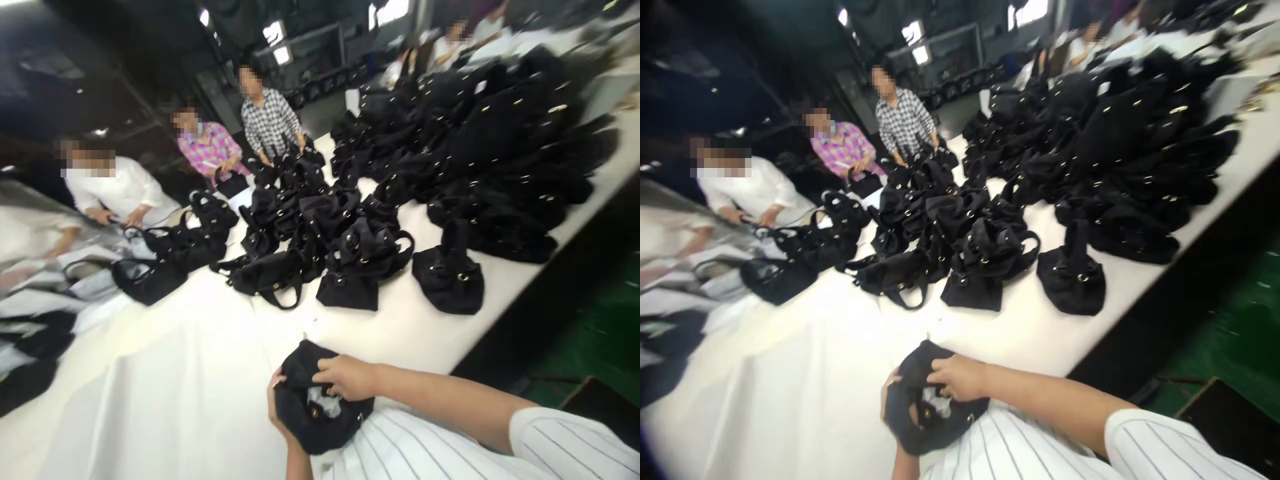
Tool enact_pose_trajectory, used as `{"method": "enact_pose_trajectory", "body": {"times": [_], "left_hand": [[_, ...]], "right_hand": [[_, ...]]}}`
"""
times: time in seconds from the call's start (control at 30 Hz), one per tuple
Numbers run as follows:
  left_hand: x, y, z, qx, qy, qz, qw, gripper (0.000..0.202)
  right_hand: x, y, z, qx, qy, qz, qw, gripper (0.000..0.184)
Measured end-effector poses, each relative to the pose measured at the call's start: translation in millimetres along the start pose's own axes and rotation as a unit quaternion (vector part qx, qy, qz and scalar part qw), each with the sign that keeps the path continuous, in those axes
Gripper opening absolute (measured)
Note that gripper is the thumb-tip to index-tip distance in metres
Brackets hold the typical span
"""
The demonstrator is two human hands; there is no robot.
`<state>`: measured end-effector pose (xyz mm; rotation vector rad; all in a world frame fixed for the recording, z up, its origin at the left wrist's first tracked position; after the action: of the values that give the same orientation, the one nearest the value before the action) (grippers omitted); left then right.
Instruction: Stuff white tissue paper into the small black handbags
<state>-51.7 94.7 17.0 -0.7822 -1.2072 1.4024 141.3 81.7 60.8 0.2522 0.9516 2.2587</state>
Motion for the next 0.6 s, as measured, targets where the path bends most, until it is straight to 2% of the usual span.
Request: {"method": "enact_pose_trajectory", "body": {"times": [0.13,0.27,0.4,0.47,0.53,0.6], "left_hand": [[-16,-18,-1.0,-0.003,0.062,0.012,0.998,0.012],[-20,-31,10.3,-0.021,0.061,0.027,0.998,0.006],[-25,-44,7.1,-0.005,0.077,0.009,0.997,0.005],[-25,-51,0.8,0.024,0.088,-0.008,0.996,0.006],[-25,-59,-7.2,0.068,0.099,-0.037,0.992,0.009],[-27,-71,-17.3,0.109,0.114,-0.09,0.983,0.012]], "right_hand": [[-11,20,2,-0.009,-0.025,-0.006,1.0,0.039],[-17,22,0,0.037,-0.037,-0.001,0.999,0.046],[-17,10,6,0.117,-0.039,-0.013,0.992,0.047],[-16,0,15,0.161,-0.038,-0.019,0.986,0.041],[-15,-15,28,0.204,-0.056,-0.043,0.976,0.034],[-10,-28,49,0.218,-0.097,-0.072,0.968,0.034]]}}
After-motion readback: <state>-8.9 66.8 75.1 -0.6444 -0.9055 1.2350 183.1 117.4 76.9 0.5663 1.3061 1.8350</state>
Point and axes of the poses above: each hand's wrist, its own x-axis towards the middle knuckle, its own z-axis out of the back of the hand, y = z × x, the point moved 8 cm from there along x, towards the middle knuckle, and after that the axes turned 11 degrees about y, right-handed, at the moved point
